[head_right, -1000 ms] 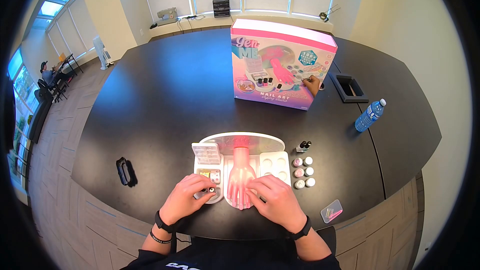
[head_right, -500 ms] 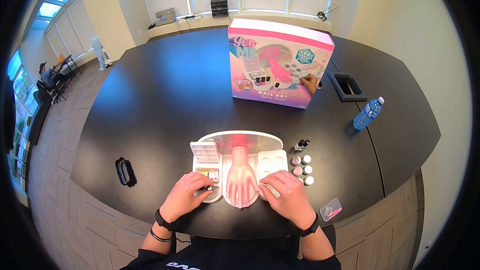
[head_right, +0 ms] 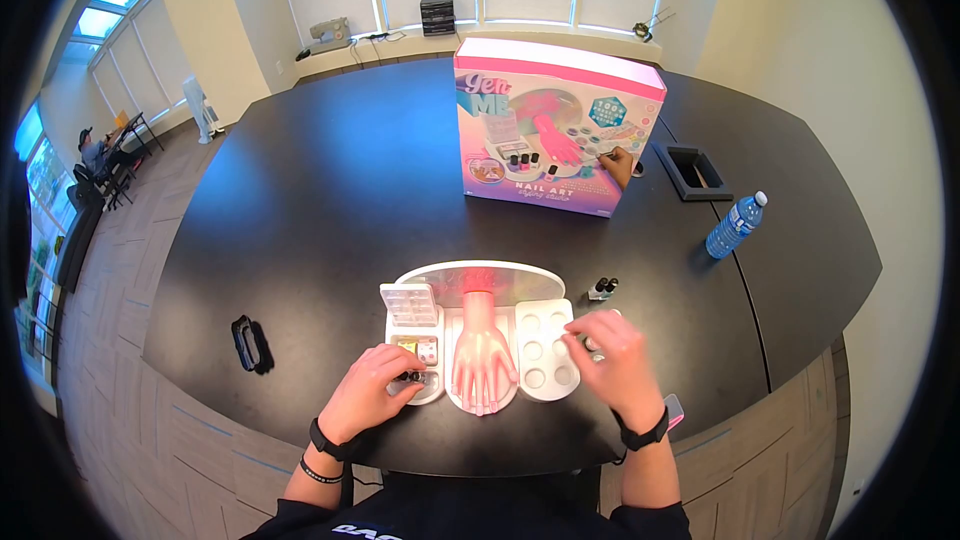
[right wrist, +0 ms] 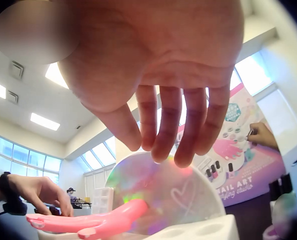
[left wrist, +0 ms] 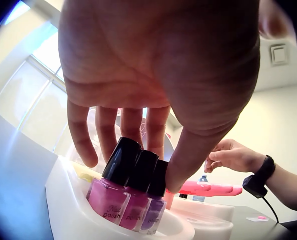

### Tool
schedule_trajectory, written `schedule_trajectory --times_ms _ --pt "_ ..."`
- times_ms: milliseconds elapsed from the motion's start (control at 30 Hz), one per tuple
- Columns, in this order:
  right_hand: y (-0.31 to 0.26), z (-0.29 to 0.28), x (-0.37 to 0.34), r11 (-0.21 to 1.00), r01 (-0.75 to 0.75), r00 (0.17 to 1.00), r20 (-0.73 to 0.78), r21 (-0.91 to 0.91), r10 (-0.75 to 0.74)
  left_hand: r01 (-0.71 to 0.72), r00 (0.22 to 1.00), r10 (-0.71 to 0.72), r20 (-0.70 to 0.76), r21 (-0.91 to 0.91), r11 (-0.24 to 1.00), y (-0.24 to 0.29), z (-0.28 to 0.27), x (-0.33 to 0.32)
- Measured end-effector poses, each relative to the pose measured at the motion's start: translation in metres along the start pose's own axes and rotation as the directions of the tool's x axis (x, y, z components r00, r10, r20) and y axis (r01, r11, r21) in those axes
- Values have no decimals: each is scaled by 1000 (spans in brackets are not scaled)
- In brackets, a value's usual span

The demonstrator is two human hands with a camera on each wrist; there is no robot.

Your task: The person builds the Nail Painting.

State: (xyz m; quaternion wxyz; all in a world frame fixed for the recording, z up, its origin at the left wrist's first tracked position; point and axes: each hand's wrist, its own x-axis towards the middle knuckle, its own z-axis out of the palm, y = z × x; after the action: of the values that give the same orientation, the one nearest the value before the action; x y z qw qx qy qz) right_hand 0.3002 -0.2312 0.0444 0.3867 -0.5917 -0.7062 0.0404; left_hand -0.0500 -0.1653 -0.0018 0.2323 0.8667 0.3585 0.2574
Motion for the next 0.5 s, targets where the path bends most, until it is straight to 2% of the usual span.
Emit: schedule_trajectory --times_ms 200,267,500 --pt "38 -14 16 997 -54 997 -61 -50 51 24 1000 -24 12 10 1000 5 -5 -2" --pt "57 -11 19 984 -48 995 -97 -172 32 16 1000 -16 13 3 1000 5 -6 -2" --pt "98 8 20 966 -143 989 -60 -215 133 5 1000 -5 -7 -17 1000 10 -9 -3"
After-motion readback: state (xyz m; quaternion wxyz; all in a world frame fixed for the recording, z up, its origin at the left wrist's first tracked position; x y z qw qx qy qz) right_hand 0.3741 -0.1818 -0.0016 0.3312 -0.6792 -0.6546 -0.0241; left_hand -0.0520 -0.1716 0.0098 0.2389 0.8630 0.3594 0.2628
